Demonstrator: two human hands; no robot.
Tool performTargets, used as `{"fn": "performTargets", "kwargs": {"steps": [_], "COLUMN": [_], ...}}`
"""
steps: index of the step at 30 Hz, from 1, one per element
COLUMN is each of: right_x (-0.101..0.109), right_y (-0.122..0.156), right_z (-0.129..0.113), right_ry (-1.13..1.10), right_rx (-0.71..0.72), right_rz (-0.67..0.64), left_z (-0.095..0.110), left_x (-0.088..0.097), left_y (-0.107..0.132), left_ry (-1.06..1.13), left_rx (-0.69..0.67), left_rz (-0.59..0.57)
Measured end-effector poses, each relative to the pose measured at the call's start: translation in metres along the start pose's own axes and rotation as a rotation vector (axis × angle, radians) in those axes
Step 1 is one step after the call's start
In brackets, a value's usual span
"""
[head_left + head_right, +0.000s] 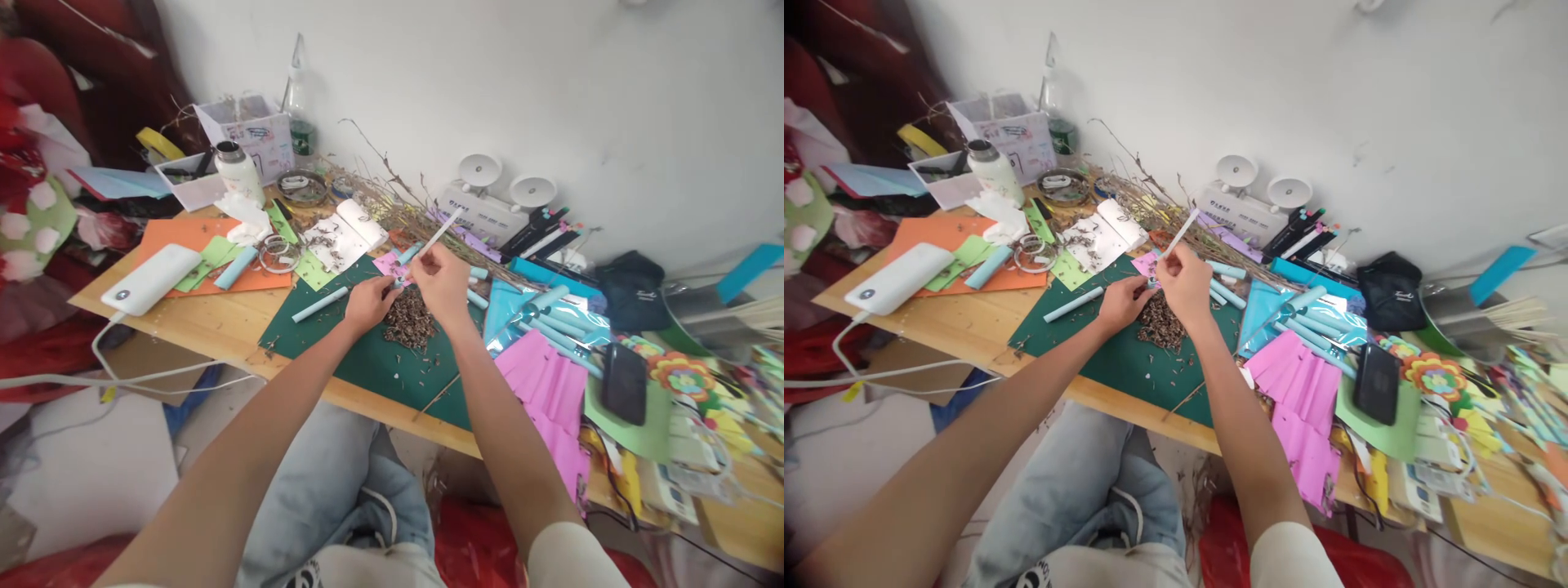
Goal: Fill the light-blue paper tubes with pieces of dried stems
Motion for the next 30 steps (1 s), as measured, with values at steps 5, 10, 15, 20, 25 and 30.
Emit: {"fn": "performTargets", "kwargs": {"steps": [5,10,15,20,25,30], "right_x": [-0.005,-0.006,0.005,0.019,0.01,0.014], "right_y": [0.003,0.003,0.0,0.0,0.004,0.004], "right_z": [0.007,0.008,0.0,-0.006,-0.007,-0.003], "right_ry": [-0.112,-0.045,0.057,-0.019,-0.091,-0.037], "right_rx": [-0.039,-0.006,0.069,0.063,0.047,-0.004], "right_rz": [0.007,-0.046,-0.078,0.078,0.017,0.065], "left_z": [-0.001,0.0,0.001,0.0,0.0,0.0], "left_x": [0.0,0.002,0.001,0.0,0.0,0.001], "left_y": [0.0,0.0,0.001,0.001,0.0,0.0], "left_ry": [0.005,-0.001,-0.024,-0.035,-0.048,-0.021], "left_rx": [-0.002,-0.014,-0.012,-0.014,-0.009,0.0], "left_rz": [0.008,0.013,0.014,0.008,0.017,0.004]}}
Point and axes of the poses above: each hand's wrist, its own y-axis away from the middle knuckle, its own x-axis out of the back of the hand, z = x × y, the point moved 3 cm from there along -y, towards the middle knuckle, and after that the axes turned 2 degrees about z, right-handed, at the moved point
